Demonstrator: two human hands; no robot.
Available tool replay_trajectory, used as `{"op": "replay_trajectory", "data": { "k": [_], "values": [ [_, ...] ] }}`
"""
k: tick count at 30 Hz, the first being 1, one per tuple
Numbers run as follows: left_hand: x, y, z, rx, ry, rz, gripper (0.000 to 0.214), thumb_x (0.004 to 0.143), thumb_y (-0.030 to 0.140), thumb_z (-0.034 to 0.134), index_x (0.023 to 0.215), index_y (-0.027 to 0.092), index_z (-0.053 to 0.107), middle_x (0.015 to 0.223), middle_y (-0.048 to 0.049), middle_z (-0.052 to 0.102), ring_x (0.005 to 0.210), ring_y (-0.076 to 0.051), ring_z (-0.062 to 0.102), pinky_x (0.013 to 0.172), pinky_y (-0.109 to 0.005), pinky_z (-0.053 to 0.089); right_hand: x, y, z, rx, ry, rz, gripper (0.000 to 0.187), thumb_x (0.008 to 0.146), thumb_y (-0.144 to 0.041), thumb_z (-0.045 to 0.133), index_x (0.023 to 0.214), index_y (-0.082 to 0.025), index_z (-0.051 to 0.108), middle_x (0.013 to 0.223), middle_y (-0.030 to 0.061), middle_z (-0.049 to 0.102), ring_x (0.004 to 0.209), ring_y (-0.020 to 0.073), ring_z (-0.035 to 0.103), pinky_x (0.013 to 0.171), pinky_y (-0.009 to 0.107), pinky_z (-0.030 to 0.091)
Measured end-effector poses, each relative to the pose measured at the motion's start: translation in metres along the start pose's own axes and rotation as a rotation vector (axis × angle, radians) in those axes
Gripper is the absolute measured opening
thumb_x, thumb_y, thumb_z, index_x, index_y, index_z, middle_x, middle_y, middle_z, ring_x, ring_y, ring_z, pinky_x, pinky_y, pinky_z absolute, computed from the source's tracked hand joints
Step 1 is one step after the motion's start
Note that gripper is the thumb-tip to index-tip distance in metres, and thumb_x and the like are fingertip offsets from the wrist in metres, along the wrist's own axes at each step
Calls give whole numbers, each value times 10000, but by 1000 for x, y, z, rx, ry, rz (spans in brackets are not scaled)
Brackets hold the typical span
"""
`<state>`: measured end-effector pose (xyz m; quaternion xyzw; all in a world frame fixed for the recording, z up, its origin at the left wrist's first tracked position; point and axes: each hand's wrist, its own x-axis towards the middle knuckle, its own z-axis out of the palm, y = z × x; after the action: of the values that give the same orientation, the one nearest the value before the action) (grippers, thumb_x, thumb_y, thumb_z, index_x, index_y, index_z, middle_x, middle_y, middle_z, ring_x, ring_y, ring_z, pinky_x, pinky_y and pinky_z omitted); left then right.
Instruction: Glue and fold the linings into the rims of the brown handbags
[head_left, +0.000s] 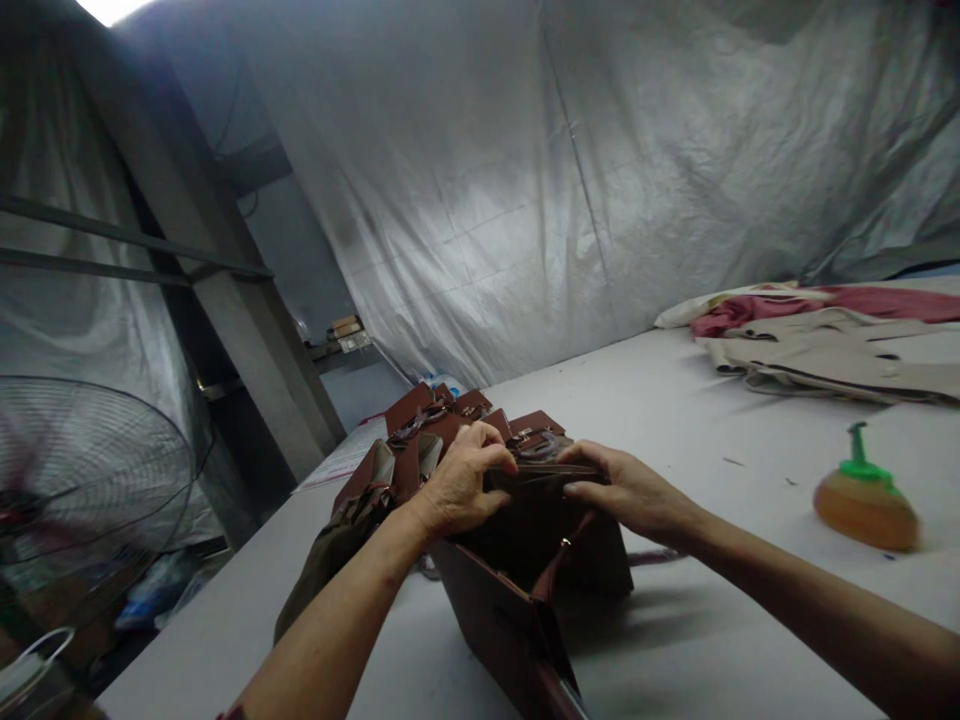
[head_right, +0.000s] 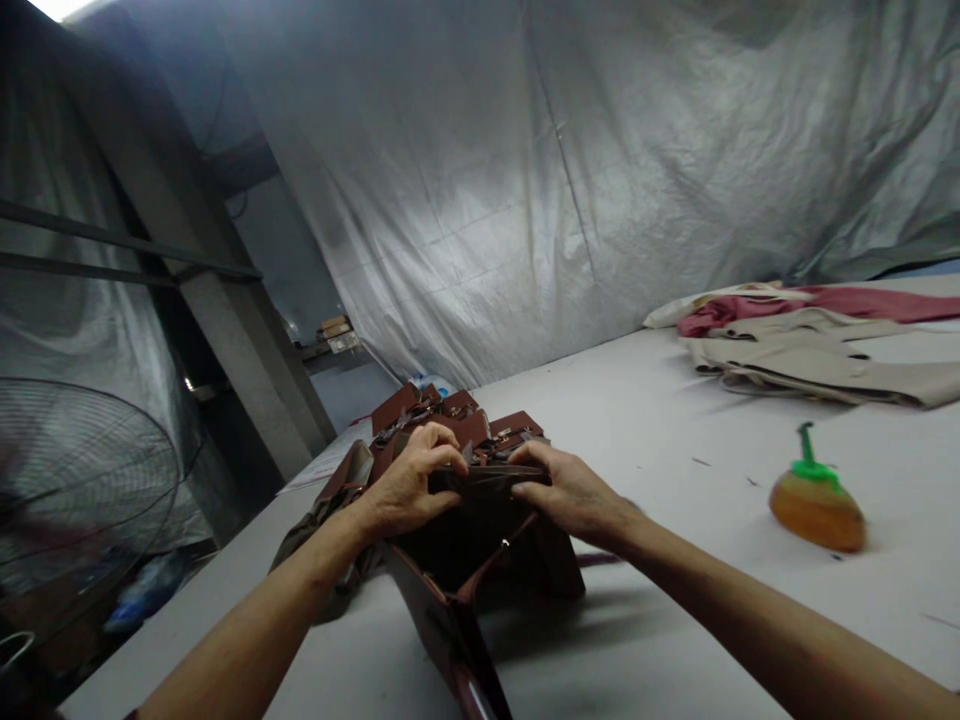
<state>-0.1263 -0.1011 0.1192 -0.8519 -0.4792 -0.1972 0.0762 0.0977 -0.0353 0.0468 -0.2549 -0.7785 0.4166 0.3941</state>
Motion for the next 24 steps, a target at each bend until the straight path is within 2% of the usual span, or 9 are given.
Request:
{"op": "replay_trajectory", "data": {
  "k": [5, 9, 12, 15, 18, 24],
  "values": [
    [1, -4, 2, 10, -44, -52, 32, 747, 208, 680, 768, 200, 657, 1023, -38, 565, 1020, -204, 468, 937, -361, 386, 1, -1, 0, 73, -7, 33, 208, 739, -249, 591, 935, -179, 583, 868, 11, 642, 782, 165, 610, 668, 271, 496],
    [0, -10, 4, -62, -23, -104, 83, 800, 177, 619, 717, 179, 619, 1045, -43, 603, 1021, -179, 519, 937, -314, 397, 5, 0, -1, 76, -18, 46, 212, 748, -300, 606, 918, -173, 607, 829, 11, 652, 756, 171, 621, 653, 276, 501],
    [1, -12, 7, -68, -31, -167, 55, 815, 183, 594, 762, 179, 610, 956, -39, 634, 908, -161, 575, 843, -277, 433, 10, 3, -2, 57, -11, 17, 229, 769, -311, 588, 944, -171, 637, 851, 16, 669, 777, 180, 634, 695, 294, 506],
    [2, -11, 8, 17, -29, -237, 73, 822, 240, 600, 784, 179, 613, 849, -32, 646, 815, -169, 588, 757, -276, 435, 14, 4, -2, -41, 44, -62, 242, 784, -291, 573, 981, -188, 668, 942, 25, 684, 888, 194, 632, 816, 326, 487],
    [3, -10, 9, 85, -18, -250, 89, 823, 253, 602, 773, 180, 612, 825, -29, 652, 796, -174, 593, 733, -278, 423, 18, 3, 0, -160, 91, -140, 223, 786, -274, 581, 957, -194, 701, 983, 40, 693, 950, 202, 620, 888, 342, 453],
    [3, -9, 10, 135, -17, -262, 106, 828, 274, 601, 771, 187, 625, 827, -26, 654, 787, -171, 592, 716, -269, 418, 28, -3, 0, -351, 82, -194, 152, 791, -224, 569, 818, -200, 717, 843, 16, 712, 814, 172, 635, 762, 282, 455]
  ]
}}
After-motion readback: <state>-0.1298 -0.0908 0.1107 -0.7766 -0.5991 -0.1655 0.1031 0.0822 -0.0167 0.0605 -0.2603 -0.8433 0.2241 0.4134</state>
